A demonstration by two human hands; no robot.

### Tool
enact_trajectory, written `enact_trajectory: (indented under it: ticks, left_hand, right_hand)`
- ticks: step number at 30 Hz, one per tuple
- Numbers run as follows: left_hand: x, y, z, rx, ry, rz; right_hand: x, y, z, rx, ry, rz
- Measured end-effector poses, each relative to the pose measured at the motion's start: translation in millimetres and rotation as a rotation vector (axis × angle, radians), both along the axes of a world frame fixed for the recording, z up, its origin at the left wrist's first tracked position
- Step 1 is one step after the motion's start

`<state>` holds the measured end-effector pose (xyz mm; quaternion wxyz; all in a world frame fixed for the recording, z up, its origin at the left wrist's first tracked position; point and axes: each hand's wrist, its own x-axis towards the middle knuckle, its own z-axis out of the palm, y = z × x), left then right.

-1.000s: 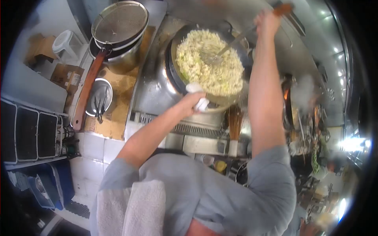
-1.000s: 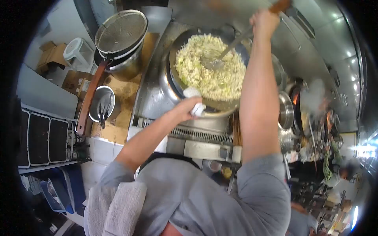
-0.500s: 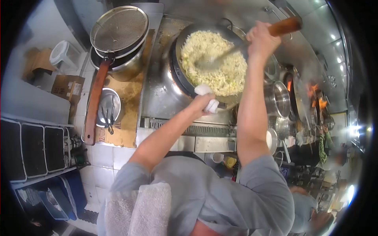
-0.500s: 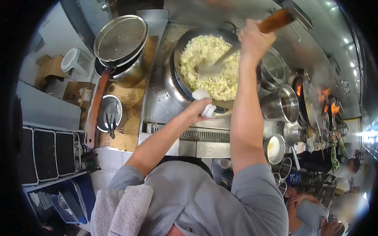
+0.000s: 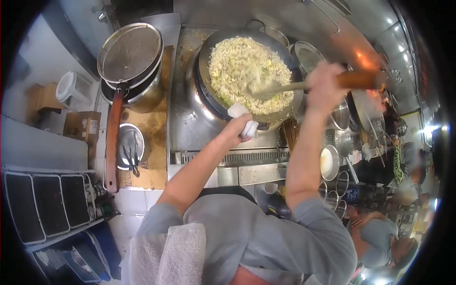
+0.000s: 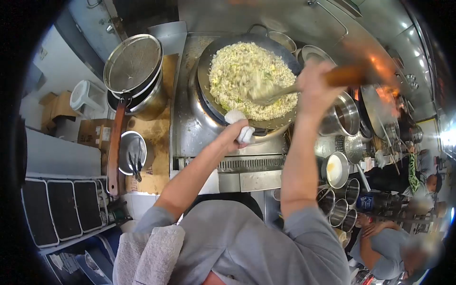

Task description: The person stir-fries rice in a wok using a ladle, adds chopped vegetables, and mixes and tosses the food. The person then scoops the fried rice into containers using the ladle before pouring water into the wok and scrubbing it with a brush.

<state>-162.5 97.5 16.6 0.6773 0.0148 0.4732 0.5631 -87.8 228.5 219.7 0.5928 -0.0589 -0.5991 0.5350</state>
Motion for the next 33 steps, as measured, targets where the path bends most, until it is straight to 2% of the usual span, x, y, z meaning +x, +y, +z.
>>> enact_trajectory:
  ticks: [1,2,3,6,7,10,12,14,15,18,20,21,24,25,26,28,31,32,33]
  left_hand:
    - [0.2,-0.6,4.6,-0.022,0.015,0.005]
    - [-4.2,3.1,0.9,-0.007,0.008,-0.003]
    - [-5.5,4.1,-7.1,-0.009,-0.011,-0.020]
    - [-0.8,2.7,-2.4,-0.042,-0.010,-0.024]
    - [-0.5,0.9,0.8,-0.022,0.014,-0.017]
    - [-3.6,1.5,-10.8,-0.004,0.021,-0.022]
    - [-1.9,1.8,-14.3,0.005,0.008,-0.027]
    - [-3.7,6.5,-7.8,0.005,0.030,0.003]
    - [-3.9,7.4,-4.1,-0.022,0.046,0.021]
    - [3.1,4.9,-1.1,-0.058,0.062,0.031]
    - [8.0,0.0,9.1,-0.094,0.063,0.100]
    - [5.3,0.1,-0.4,-0.044,0.021,0.055]
    - [3.6,2.8,-0.5,-0.109,0.071,-0.006]
    - [1.8,4.2,0.6,-0.112,0.065,0.009]
    - [3.3,4.4,1.9,-0.115,0.057,0.019]
    - [6.8,1.8,1.6,-0.102,0.044,0.026]
    - [4.7,1.3,0.4,-0.117,0.055,0.012]
    - [1.9,5.4,0.8,-0.096,0.053,0.004]
    - [1.2,4.6,-0.1,-0.081,0.051,-0.006]
  right_hand:
    - [-1.9,-5.3,-27.4,0.072,-0.017,-0.176]
    - [-15.2,7.5,-44.7,0.023,-0.024,-0.280]
    - [-30.0,17.7,-8.5,0.033,-0.085,-0.319]
    - [-18.8,42.3,43.1,-0.060,-0.064,0.090]
    - [4.8,12.8,44.7,-0.045,-0.091,0.004]
    - [-19.6,23.4,-0.3,0.013,-0.035,-0.318]
    - [-24.9,50.0,6.7,0.043,-0.039,-0.307]
    - [-26.8,94.6,65.1,0.073,0.029,-0.036]
    - [-26.0,91.5,85.4,0.114,0.065,-0.091]
    - [-63.4,132.3,28.3,-0.126,0.095,-0.233]
    - [-90.4,168.5,33.8,-0.150,-0.012,0.033]
    - [-90.6,174.3,30.2,-0.179,-0.070,0.156]
    - [-57.7,108.0,84.0,-0.116,-0.143,0.411]
    - [-40.5,57.5,73.5,-0.150,0.044,0.150]
    - [-43.6,30.3,47.8,-0.212,-0.087,-0.104]
    - [-55.2,46.9,7.8,-0.110,0.087,-0.149]
    - [-32.4,100.0,20.7,0.130,-0.287,-0.302]
    - [-4.1,88.9,49.4,-0.157,0.063,0.323]
    - [20.4,38.1,43.8,-0.045,-0.030,0.044]
